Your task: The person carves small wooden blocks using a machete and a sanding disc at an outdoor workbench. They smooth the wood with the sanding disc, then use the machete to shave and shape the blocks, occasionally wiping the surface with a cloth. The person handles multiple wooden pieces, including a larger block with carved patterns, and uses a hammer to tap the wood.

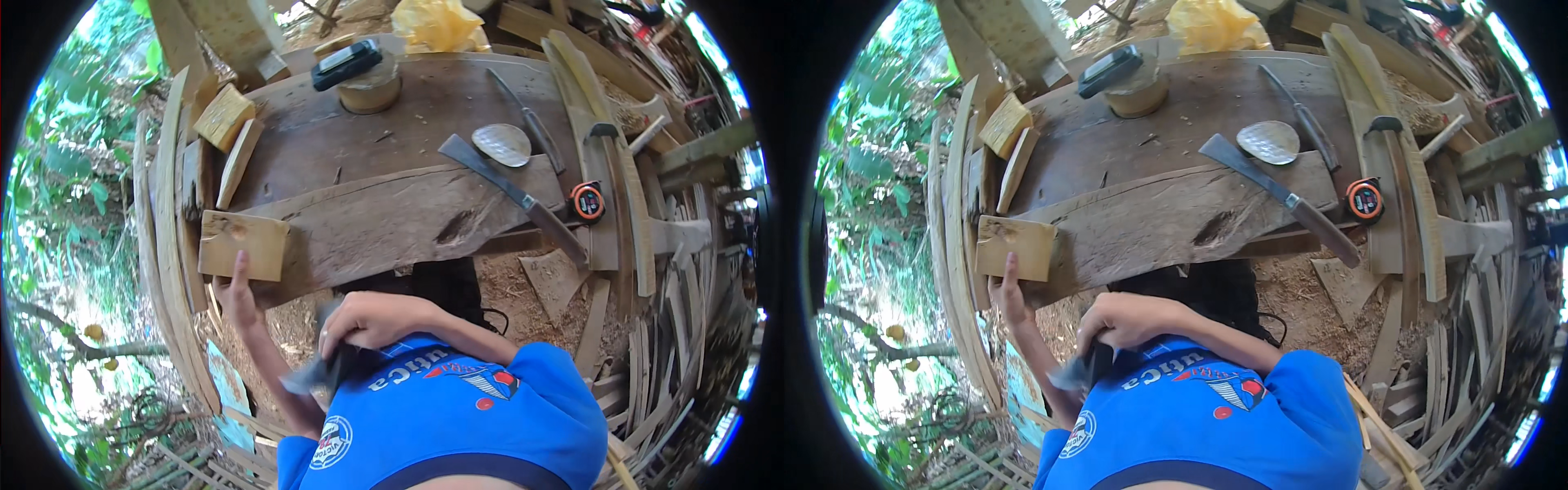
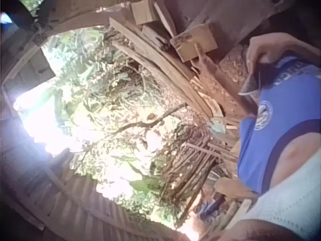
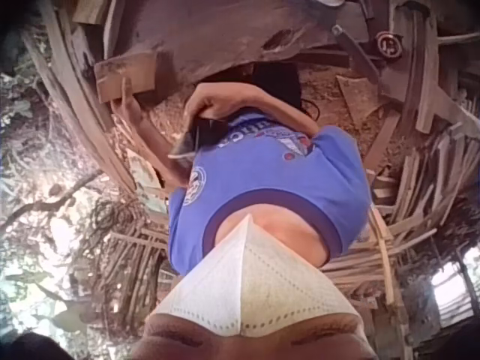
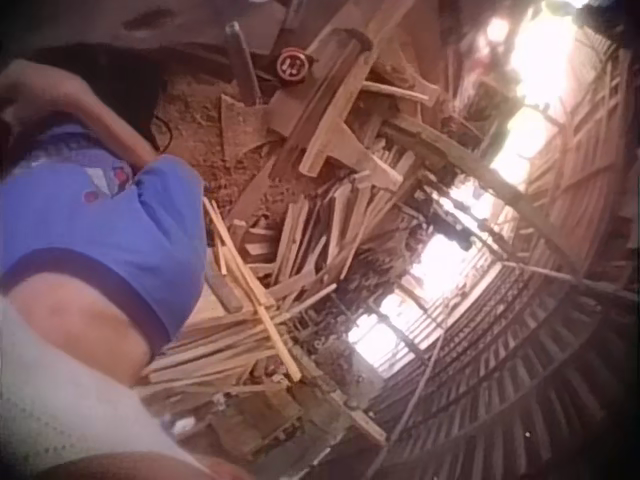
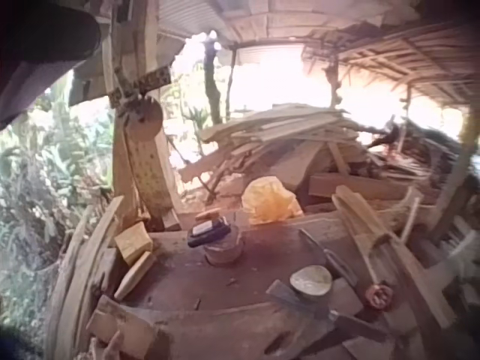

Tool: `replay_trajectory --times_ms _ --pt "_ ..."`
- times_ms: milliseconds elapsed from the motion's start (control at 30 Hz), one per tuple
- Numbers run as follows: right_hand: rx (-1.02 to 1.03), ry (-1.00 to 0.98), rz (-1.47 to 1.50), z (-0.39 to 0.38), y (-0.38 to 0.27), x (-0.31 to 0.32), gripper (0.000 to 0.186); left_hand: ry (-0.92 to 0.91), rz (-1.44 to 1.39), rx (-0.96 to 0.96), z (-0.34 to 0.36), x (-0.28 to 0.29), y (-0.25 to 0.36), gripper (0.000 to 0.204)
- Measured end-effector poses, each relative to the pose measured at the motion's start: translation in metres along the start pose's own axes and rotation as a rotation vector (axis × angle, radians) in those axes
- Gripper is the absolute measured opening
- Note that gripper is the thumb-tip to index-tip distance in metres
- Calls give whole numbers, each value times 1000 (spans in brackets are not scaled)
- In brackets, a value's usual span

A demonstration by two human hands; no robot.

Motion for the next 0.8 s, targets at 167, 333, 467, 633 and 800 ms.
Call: replay_trajectory --times_ms 167,333,467,633,800 --pt "141 809 -576 -47 -38 51 33 -92 -146 183 40 -34 18 42" --pt "-275 1482 -1154 -79 -17 52 35 -261 -212 341 86 -95 -2 32" --pt "-93 653 -709 -36 1 17 26 -341 -457 452 116 -145 -26 32" --pt "71 89 -192 -31 -24 13 34 -491 -59 421 122 -153 -40 35" --pt "-17 773 -336 -92 -42 55 34 -777 843 -181 91 -148 -11 33"
Point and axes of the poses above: each hand's wrist, its own z-axis towards the middle knuckle, its own x-axis out of the back of the hand, y = z × x, the point moved 2 cm from there along z, towards the middle knuckle, and after that the axes turned 2 degrees about -y, right-handed, at the moved point
